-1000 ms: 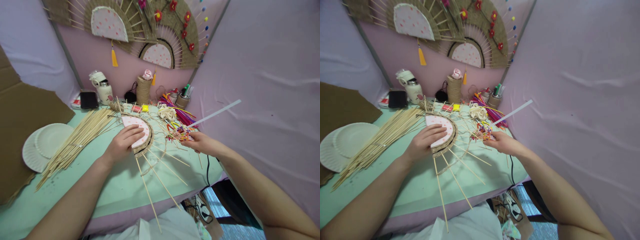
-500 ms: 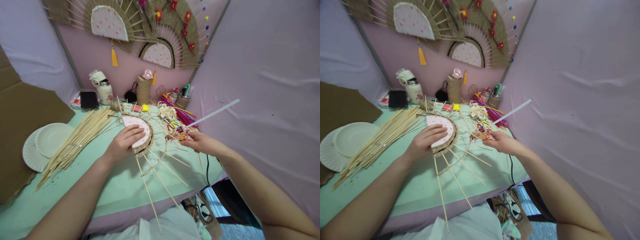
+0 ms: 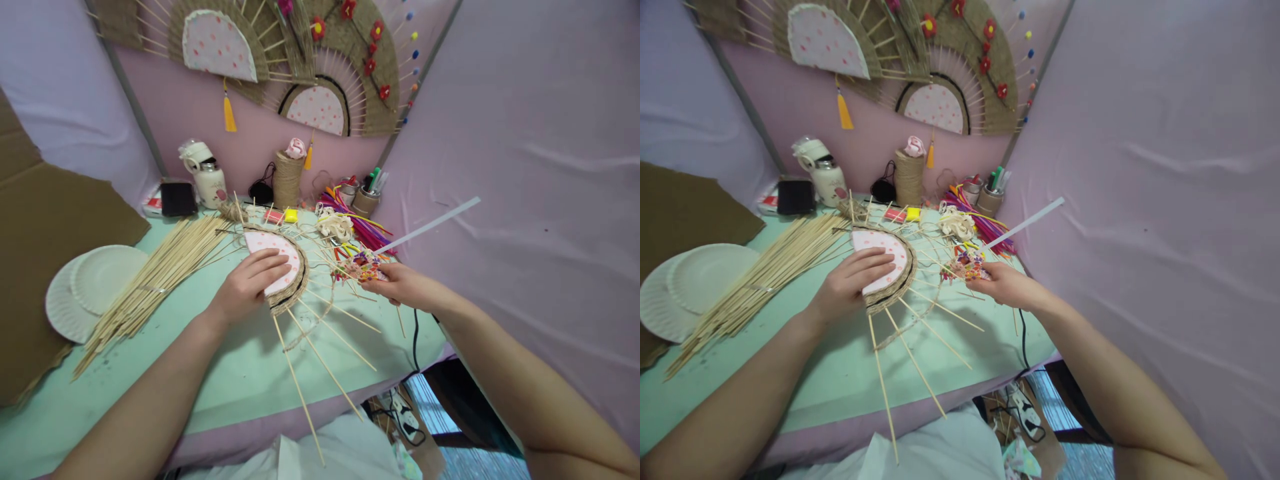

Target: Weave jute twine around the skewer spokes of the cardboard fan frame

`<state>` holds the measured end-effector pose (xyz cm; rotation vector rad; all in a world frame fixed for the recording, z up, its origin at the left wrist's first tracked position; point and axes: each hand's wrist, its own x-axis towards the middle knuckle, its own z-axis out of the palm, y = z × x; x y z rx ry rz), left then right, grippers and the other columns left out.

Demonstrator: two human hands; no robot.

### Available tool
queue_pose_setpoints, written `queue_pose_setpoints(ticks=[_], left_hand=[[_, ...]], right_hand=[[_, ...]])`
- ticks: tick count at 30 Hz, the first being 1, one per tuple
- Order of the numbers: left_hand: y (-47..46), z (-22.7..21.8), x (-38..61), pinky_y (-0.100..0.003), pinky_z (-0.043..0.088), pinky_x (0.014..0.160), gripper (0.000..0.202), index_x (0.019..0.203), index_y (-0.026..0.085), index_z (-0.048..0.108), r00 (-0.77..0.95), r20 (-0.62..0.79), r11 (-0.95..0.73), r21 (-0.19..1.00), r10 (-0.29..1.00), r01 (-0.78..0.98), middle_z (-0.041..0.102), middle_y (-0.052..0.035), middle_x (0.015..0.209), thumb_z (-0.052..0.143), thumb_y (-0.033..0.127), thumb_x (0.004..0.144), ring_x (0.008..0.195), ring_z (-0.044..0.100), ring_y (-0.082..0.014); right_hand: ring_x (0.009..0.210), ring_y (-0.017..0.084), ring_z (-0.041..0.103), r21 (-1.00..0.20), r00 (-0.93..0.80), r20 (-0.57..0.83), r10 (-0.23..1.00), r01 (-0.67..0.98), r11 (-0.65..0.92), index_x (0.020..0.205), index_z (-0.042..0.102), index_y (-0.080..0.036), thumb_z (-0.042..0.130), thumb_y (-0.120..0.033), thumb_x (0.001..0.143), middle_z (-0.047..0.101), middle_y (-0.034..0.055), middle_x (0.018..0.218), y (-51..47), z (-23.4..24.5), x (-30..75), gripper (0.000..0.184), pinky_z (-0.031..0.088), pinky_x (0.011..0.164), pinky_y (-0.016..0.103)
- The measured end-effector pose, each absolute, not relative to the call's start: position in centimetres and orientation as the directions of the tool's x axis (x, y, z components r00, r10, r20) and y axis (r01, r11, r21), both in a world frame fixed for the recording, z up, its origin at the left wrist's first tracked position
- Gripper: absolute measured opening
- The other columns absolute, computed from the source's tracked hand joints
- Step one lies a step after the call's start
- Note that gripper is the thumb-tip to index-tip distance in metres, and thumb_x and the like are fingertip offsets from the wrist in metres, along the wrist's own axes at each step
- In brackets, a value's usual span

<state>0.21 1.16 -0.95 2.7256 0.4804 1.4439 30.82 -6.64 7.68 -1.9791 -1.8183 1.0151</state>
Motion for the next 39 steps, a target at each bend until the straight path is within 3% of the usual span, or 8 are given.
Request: queue_pose_setpoints(ticks=[24,30,39], left_hand=[[1.14,-0.99,0.24,-0.049,0.049,0.096,0.039,0.120,0.019,0.060,0.530,0.806,-0.957,0.155,0.265,0.244,0.067,-0.0131,0.116,0.059,0.009,0.083,0.119,0.055,-0.0265],[1.08,-0.94,0.31,-0.048,0.049,0.096,0.035,0.121,0.022,0.060,0.520,0.806,-0.953,0.171,0.282,0.252,0.068,-0.0122,0.115,0.057,0.016,0.086,0.118,0.056,-0.0257],[1.20,-1.00,0.23,-0.049,0.049,0.097,0.038,0.121,0.021,0.060,0.524,0.806,-0.955,0.165,0.275,0.248,0.067,-0.0124,0.116,0.059,0.013,0.084,0.118,0.055,-0.0259]], right_hand=[[0.048,0.009,0.043,-0.627,-0.046,-0.331,0.943,0.757,-0.183,0.075,0.052,-0.019,0.059,-0.054,0.075,0.040,-0.0051,0.057,-6.40,7.49,31.24,0.036,0.039,0.042,0.021],[0.047,0.009,0.042,-0.633,-0.026,-0.329,0.944,0.748,-0.200,0.070,0.049,-0.020,0.062,-0.057,0.072,0.038,-0.0056,0.055,-6.48,7.53,31.54,0.040,0.036,0.041,0.022],[0.049,0.008,0.038,-0.659,-0.051,-0.339,0.939,0.725,-0.199,0.073,0.052,-0.020,0.061,-0.053,0.074,0.040,-0.0049,0.060,-6.95,7.91,31.19,0.035,0.036,0.041,0.021]])
